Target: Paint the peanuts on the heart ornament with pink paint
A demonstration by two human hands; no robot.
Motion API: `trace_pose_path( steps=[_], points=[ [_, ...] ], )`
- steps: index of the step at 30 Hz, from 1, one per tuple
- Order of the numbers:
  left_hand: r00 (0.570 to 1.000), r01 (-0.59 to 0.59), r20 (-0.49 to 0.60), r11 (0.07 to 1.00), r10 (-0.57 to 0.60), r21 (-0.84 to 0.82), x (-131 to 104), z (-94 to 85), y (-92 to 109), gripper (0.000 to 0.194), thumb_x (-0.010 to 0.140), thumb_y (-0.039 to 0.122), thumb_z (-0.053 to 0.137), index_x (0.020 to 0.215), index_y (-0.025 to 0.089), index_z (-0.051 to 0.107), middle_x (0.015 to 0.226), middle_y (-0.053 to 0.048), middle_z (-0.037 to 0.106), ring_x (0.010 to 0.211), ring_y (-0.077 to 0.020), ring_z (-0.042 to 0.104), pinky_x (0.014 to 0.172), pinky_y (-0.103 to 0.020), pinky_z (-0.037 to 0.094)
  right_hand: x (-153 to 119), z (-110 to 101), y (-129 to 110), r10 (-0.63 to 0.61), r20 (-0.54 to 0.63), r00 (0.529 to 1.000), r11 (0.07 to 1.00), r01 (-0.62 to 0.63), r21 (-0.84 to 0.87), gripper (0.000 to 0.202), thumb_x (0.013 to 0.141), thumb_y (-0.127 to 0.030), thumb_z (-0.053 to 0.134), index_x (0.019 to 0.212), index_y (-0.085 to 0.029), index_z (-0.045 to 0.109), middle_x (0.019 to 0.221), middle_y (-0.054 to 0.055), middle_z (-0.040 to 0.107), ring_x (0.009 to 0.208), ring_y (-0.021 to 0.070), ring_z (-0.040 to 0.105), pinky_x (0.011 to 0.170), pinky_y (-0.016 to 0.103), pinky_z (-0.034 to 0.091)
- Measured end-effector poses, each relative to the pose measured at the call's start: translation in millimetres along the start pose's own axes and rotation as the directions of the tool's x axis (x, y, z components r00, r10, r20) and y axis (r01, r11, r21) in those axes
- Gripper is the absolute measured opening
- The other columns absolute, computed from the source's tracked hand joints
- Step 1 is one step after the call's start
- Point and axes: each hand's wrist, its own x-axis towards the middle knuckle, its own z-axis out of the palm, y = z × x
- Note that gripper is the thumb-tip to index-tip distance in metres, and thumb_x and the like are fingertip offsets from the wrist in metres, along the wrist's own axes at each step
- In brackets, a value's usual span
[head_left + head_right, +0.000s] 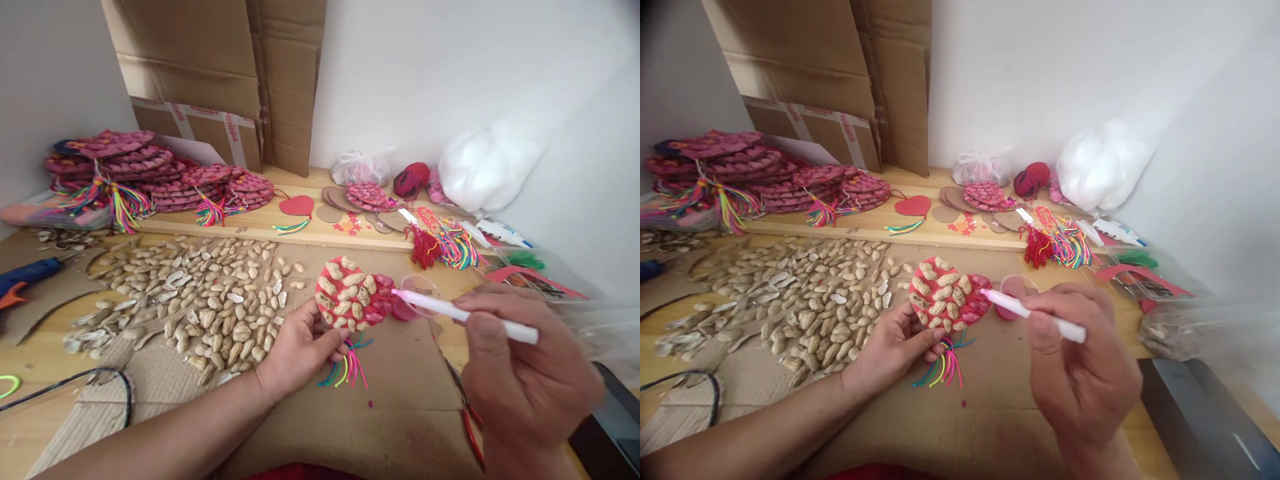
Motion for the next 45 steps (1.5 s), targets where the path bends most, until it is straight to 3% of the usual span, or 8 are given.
trace_pose_path(
  steps=[5, 14, 28, 45],
  points=[
    [1.0, -0.019, 0.013, 0.999, 0.018, 0.035, -0.9, 0.3, -2.5, 0.03, 0.077, 0.034, 0.082, 0.093, 0.018, 0.063, 0.067, 0.001, 0.069, 0.053, -0.0114, 0.065, 0.053, -0.021, 0.056, -5.7, 4.4, -2.5, -0.126, 0.153, 0.98, 0.991, 0.131, -0.024, 0.02, 0.086, -0.014, 0.065, 0.105, -0.022, 0.067, 0.091, 0.003, 0.07, 0.09, 0.0204, 0.061, 0.085, 0.04, 0.047],
    [0.997, -0.064, 0.046, 0.994, 0.06, 0.093, -2.5, 1.0, -7.6, 0.023, 0.082, 0.029, 0.077, 0.098, 0.019, 0.064, 0.071, 0.0, 0.068, 0.056, -0.0115, 0.063, 0.053, -0.02, 0.054, -8.1, 3.6, -1.0, -0.151, 0.184, 0.971, 0.985, 0.164, -0.059, 0.018, 0.086, -0.015, 0.066, 0.104, -0.021, 0.067, 0.089, 0.003, 0.07, 0.09, 0.0194, 0.06, 0.086, 0.041, 0.048],
    [0.996, -0.047, 0.079, 0.995, 0.04, 0.087, -1.9, -0.3, -11.7, 0.028, 0.082, 0.031, 0.077, 0.1, 0.017, 0.062, 0.067, 0.002, 0.066, 0.054, -0.0105, 0.061, 0.052, -0.019, 0.052, -8.3, 7.5, 3.3, -0.175, 0.14, 0.974, 0.975, 0.191, -0.112, 0.014, 0.086, -0.014, 0.068, 0.099, -0.019, 0.068, 0.086, 0.002, 0.071, 0.087, 0.018, 0.061, 0.084, 0.039, 0.048],
    [0.996, -0.025, 0.088, 0.996, 0.017, 0.085, -0.6, -1.0, -8.9, 0.032, 0.08, 0.033, 0.08, 0.102, 0.017, 0.063, 0.07, 0.001, 0.068, 0.056, -0.0101, 0.063, 0.053, -0.018, 0.055, -7.9, 6.2, 1.9, -0.105, 0.081, 0.991, 0.99, 0.112, -0.088, 0.009, 0.087, -0.014, 0.066, 0.094, -0.019, 0.068, 0.084, 0.003, 0.07, 0.084, 0.0182, 0.061, 0.081, 0.041, 0.047]
  ],
)
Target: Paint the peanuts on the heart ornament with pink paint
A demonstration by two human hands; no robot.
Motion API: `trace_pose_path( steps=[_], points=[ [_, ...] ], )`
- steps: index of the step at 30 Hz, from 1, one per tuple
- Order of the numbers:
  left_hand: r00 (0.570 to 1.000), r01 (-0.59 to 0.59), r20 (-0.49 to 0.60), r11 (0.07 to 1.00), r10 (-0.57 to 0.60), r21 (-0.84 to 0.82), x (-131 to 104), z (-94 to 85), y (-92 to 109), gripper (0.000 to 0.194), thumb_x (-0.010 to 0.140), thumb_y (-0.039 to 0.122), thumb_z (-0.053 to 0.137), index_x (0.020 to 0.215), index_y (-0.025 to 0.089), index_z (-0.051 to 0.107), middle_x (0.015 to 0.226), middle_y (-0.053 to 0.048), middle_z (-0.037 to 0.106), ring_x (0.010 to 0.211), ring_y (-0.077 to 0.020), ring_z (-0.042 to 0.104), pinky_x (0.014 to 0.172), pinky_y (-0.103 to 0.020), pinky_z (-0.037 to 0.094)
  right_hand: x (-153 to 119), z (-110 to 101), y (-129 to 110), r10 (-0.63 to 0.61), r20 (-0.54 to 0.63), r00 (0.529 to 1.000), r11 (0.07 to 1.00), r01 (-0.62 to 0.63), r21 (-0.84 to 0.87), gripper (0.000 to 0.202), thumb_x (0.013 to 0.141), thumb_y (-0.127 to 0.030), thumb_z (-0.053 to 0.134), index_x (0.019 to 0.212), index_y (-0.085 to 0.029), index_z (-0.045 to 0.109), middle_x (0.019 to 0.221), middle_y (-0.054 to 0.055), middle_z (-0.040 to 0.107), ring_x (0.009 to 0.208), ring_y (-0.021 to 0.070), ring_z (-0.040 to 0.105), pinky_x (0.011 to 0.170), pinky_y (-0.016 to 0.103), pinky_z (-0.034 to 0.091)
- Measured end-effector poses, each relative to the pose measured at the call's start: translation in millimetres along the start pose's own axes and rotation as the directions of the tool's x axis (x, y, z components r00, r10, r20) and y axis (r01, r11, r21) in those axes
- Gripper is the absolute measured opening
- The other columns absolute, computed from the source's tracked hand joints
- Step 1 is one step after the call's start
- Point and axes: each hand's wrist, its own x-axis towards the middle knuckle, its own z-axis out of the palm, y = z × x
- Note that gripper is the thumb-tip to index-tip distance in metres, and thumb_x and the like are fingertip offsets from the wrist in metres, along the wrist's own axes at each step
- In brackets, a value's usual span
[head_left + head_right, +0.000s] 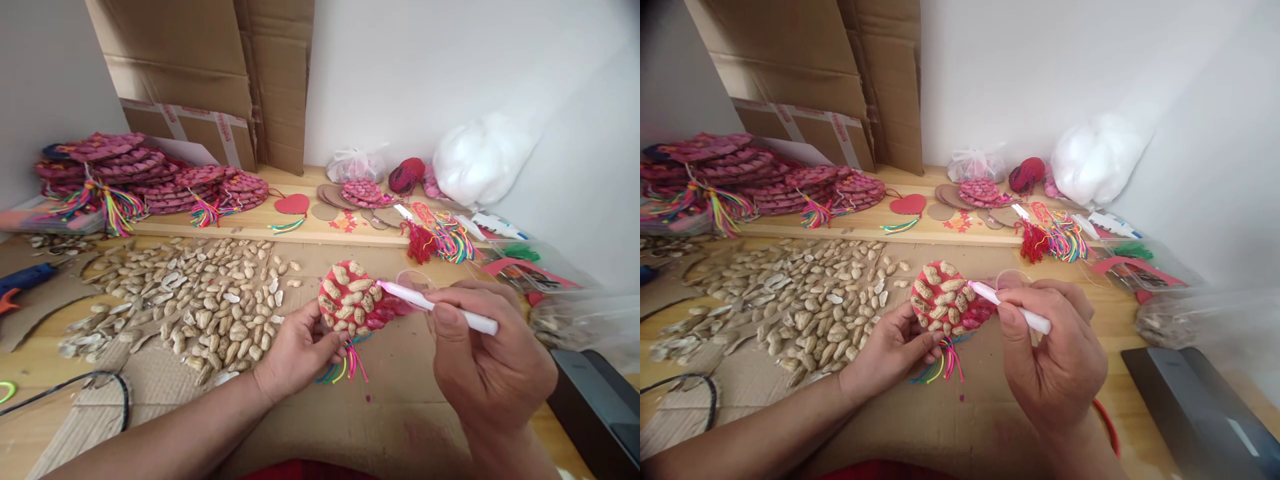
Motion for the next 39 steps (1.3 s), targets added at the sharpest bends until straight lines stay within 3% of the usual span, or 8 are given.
trace_pose_path(
  steps=[11, 25, 32, 39],
  points=[
    [1.0, -0.002, 0.002, 1.0, 0.002, 0.013, 0.8, 0.4, 0.5, 0.03, 0.08, 0.035, 0.079, 0.098, 0.017, 0.062, 0.063, 0.002, 0.066, 0.052, -0.009, 0.061, 0.052, -0.018, 0.054, 1.4, 1.2, -2.0, 0.014, -0.006, 1.0, 1.0, -0.014, 0.004, 0.011, 0.087, -0.012, 0.065, 0.096, -0.019, 0.068, 0.086, 0.002, 0.07, 0.084, 0.0165, 0.061, 0.082, 0.04, 0.047],
    [1.0, 0.004, 0.011, 1.0, -0.004, -0.031, 0.0, -1.7, 3.5, 0.036, 0.076, 0.035, 0.083, 0.099, 0.016, 0.062, 0.07, 0.001, 0.068, 0.056, -0.0104, 0.064, 0.051, -0.019, 0.055, 3.6, -1.1, -10.1, 0.071, -0.005, 0.997, 0.997, -0.071, 0.034, 0.011, 0.088, -0.016, 0.065, 0.098, -0.02, 0.068, 0.088, 0.001, 0.07, 0.086, 0.0154, 0.063, 0.082, 0.035, 0.049],
    [0.999, 0.02, 0.047, 0.998, -0.018, -0.051, -1.7, -2.0, 4.1, 0.038, 0.076, 0.037, 0.084, 0.098, 0.016, 0.062, 0.071, 0.001, 0.069, 0.056, -0.0098, 0.065, 0.052, -0.018, 0.056, 3.8, -6.8, -22.3, 0.143, 0.019, 0.99, 0.99, -0.143, 0.021, 0.012, 0.089, -0.021, 0.065, 0.101, -0.023, 0.068, 0.093, 0.002, 0.072, 0.09, 0.0178, 0.065, 0.088, 0.037, 0.049],
    [0.998, 0.032, 0.065, 0.998, -0.028, -0.051, -1.4, -2.8, 3.1, 0.037, 0.077, 0.038, 0.084, 0.097, 0.016, 0.061, 0.072, 0.001, 0.068, 0.056, -0.0093, 0.065, 0.052, -0.018, 0.055, -1.6, 0.9, -16.0, 0.155, 0.002, 0.988, 0.988, -0.155, 0.0, 0.01, 0.089, -0.021, 0.064, 0.099, -0.023, 0.068, 0.093, 0.004, 0.072, 0.089, 0.0197, 0.066, 0.087, 0.039, 0.048]
  ],
)
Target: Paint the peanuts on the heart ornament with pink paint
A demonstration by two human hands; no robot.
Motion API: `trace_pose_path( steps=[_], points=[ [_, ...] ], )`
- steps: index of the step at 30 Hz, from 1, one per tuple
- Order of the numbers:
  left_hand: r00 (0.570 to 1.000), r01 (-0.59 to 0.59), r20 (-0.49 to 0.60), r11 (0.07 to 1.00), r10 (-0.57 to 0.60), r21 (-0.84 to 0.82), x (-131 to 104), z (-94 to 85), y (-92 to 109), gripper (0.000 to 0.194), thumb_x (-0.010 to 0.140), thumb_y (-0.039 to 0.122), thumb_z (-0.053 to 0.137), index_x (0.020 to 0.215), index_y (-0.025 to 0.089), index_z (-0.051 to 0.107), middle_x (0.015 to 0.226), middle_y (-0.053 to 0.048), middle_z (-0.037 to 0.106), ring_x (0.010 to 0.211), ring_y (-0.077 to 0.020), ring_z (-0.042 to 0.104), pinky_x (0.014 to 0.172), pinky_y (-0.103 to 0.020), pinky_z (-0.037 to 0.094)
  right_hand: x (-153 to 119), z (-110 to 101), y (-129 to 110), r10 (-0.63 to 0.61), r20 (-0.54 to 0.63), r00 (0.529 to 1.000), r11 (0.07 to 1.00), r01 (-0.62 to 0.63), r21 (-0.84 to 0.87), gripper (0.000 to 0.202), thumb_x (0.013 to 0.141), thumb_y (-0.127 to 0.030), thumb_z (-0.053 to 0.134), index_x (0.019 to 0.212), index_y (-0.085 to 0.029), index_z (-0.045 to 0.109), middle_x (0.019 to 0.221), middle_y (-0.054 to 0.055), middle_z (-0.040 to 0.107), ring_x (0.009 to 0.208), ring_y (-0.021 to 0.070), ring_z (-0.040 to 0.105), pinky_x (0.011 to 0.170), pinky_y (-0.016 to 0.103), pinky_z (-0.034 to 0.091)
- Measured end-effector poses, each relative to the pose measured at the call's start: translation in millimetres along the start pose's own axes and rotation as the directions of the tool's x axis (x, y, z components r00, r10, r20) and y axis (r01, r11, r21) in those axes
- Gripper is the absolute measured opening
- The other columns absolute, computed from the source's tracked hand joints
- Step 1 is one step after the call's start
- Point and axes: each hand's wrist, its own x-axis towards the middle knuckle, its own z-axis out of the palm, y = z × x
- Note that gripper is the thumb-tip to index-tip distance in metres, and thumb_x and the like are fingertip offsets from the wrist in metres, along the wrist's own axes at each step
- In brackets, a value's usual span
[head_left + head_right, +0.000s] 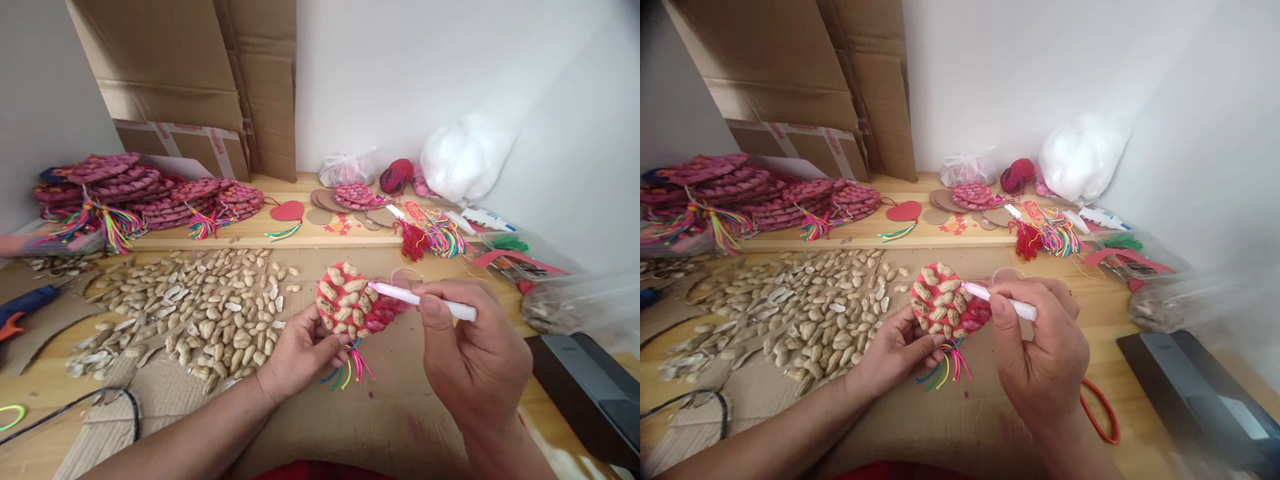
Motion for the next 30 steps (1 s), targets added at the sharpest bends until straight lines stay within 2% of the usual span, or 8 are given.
trace_pose_path(
  steps=[5, 10, 14, 23, 30],
  points=[
    [1.0, 0.015, -0.015, 0.999, -0.015, 0.043, 0.9, -0.5, 0.2, 0.038, 0.077, 0.039, 0.084, 0.097, 0.016, 0.061, 0.069, 0.001, 0.067, 0.055, -0.0095, 0.064, 0.051, -0.018, 0.055, -1.0, -0.1, 5.0, -0.03, -0.029, 0.999, 0.999, 0.03, 0.025, 0.012, 0.088, -0.018, 0.066, 0.098, -0.021, 0.068, 0.091, 0.003, 0.072, 0.09, 0.0192, 0.065, 0.085, 0.038, 0.049],
    [0.999, 0.034, -0.018, 0.999, -0.033, 0.04, 0.5, -0.3, 0.3, 0.038, 0.077, 0.038, 0.084, 0.098, 0.016, 0.062, 0.071, 0.0, 0.069, 0.056, -0.0104, 0.066, 0.052, -0.018, 0.055, -2.3, -2.5, 7.6, 0.05, -0.004, 0.999, 0.991, -0.049, 0.125, 0.014, 0.089, -0.017, 0.064, 0.1, -0.023, 0.067, 0.093, 0.002, 0.07, 0.091, 0.0193, 0.066, 0.085, 0.039, 0.051],
    [0.999, 0.03, -0.018, 0.999, -0.029, 0.037, 1.1, -0.9, -0.1, 0.038, 0.077, 0.037, 0.084, 0.099, 0.016, 0.062, 0.071, 0.0, 0.069, 0.057, -0.0102, 0.066, 0.052, -0.018, 0.056, -3.6, -1.5, 11.0, 0.041, 0.009, 0.999, 0.994, -0.042, 0.105, 0.013, 0.089, -0.019, 0.064, 0.1, -0.024, 0.068, 0.093, 0.002, 0.07, 0.092, 0.0202, 0.066, 0.086, 0.041, 0.051],
    [0.999, 0.034, -0.005, 0.999, -0.033, 0.036, 0.3, -2.0, -0.8, 0.035, 0.079, 0.035, 0.083, 0.099, 0.016, 0.063, 0.073, 0.0, 0.069, 0.057, -0.0099, 0.065, 0.054, -0.019, 0.056, -3.6, -1.7, 9.5, 0.029, -0.018, 0.999, 0.993, -0.027, 0.116, 0.013, 0.089, -0.017, 0.063, 0.1, -0.023, 0.067, 0.091, 0.001, 0.069, 0.091, 0.0176, 0.065, 0.085, 0.036, 0.05],
    [0.999, 0.048, -0.002, 0.997, -0.048, 0.053, -0.2, -2.7, -4.2, 0.032, 0.082, 0.034, 0.081, 0.101, 0.017, 0.062, 0.074, 0.001, 0.068, 0.056, -0.0087, 0.064, 0.054, -0.018, 0.054, -4.1, -2.3, 11.2, -0.025, 0.003, 1.0, 0.999, 0.024, 0.024, 0.01, 0.088, -0.018, 0.064, 0.096, -0.023, 0.067, 0.088, 0.002, 0.07, 0.09, 0.0192, 0.064, 0.086, 0.038, 0.049]
  ],
)
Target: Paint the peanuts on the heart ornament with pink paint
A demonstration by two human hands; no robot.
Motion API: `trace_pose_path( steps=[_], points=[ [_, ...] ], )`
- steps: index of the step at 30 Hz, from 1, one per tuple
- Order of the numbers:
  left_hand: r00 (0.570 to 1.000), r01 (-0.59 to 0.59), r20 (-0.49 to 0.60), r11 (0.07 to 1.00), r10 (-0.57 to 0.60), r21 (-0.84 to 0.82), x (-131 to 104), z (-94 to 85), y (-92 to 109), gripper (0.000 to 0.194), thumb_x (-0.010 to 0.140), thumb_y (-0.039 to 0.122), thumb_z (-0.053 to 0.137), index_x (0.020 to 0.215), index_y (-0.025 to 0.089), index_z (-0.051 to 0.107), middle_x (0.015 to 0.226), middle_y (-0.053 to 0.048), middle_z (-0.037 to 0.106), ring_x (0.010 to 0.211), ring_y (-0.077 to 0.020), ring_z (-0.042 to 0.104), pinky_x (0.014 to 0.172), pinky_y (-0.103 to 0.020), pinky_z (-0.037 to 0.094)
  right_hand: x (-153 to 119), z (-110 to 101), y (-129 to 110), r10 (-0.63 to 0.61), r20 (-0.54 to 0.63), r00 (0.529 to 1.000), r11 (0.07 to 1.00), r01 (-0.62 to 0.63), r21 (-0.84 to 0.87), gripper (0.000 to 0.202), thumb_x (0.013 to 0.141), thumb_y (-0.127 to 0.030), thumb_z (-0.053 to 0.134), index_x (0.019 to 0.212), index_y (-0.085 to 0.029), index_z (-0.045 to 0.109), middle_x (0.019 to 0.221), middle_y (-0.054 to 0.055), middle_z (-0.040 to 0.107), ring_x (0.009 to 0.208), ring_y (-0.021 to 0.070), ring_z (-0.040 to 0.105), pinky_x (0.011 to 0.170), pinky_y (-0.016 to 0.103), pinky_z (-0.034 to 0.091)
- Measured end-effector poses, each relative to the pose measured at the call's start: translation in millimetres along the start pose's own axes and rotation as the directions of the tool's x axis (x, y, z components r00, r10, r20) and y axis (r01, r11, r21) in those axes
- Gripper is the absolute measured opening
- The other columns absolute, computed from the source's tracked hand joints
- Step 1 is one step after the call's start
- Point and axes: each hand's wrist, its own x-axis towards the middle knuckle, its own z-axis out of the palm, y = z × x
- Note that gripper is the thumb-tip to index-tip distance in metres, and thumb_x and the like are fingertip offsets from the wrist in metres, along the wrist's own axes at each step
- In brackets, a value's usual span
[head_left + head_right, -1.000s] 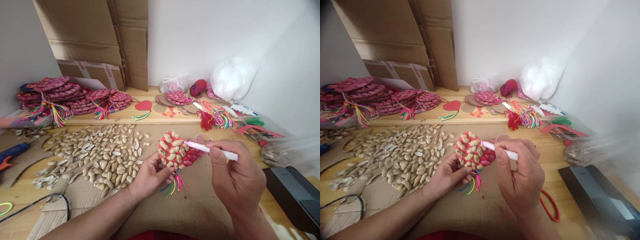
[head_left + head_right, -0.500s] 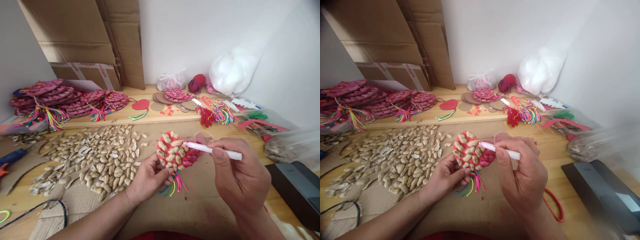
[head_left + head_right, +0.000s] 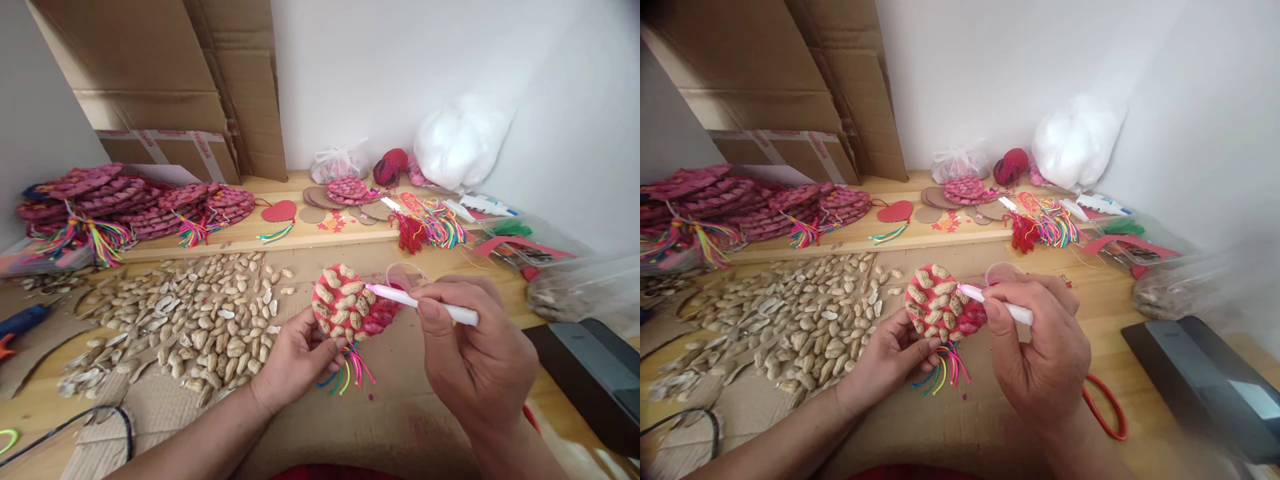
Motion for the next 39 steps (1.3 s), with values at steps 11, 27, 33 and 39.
trace_pose_path(
  steps=[11, 27, 33, 39],
  points=[
    [1.0, -0.001, -0.007, 1.0, 0.001, 0.021, 1.3, -2.5, -2.9, 0.03, 0.082, 0.036, 0.081, 0.097, 0.017, 0.063, 0.073, 0.0, 0.069, 0.057, -0.0103, 0.064, 0.054, -0.02, 0.054, 0.2, -0.4, 0.7, 0.088, -0.01, 0.996, 0.993, -0.087, 0.074, 0.008, 0.091, -0.021, 0.062, 0.096, -0.024, 0.067, 0.09, 0.002, 0.069, 0.089, 0.0194, 0.065, 0.085, 0.039, 0.049],
    [1.0, -0.016, -0.007, 1.0, 0.016, 0.007, -1.0, 0.9, -0.1, 0.032, 0.081, 0.035, 0.081, 0.1, 0.017, 0.062, 0.072, 0.002, 0.068, 0.057, -0.0087, 0.064, 0.053, -0.017, 0.055, -0.3, -1.5, -1.3, 0.076, -0.069, 0.995, 0.995, -0.071, 0.068, 0.008, 0.088, -0.018, 0.064, 0.094, -0.023, 0.066, 0.087, 0.001, 0.068, 0.083, 0.0159, 0.063, 0.079, 0.034, 0.049],
    [1.0, -0.015, -0.014, 1.0, 0.015, 0.019, -0.2, 0.5, -2.3, 0.032, 0.081, 0.035, 0.081, 0.1, 0.017, 0.062, 0.073, 0.001, 0.069, 0.057, -0.009, 0.064, 0.053, -0.017, 0.054, -1.6, 1.0, -0.5, 0.059, -0.028, 0.998, 0.998, -0.059, 0.022, 0.006, 0.09, -0.02, 0.063, 0.094, -0.023, 0.065, 0.087, 0.0, 0.068, 0.086, 0.0159, 0.063, 0.083, 0.035, 0.047],
    [0.999, -0.018, -0.028, 0.999, 0.019, 0.032, 0.2, 1.4, -2.6, 0.03, 0.081, 0.035, 0.081, 0.097, 0.018, 0.062, 0.073, 0.002, 0.069, 0.057, -0.0091, 0.065, 0.053, -0.017, 0.055, -2.7, 1.2, -1.1, 0.074, -0.06, 0.995, 0.997, -0.073, 0.03, 0.006, 0.091, -0.02, 0.061, 0.094, -0.023, 0.064, 0.087, 0.0, 0.067, 0.083, 0.0148, 0.062, 0.08, 0.035, 0.047]
  ],
)
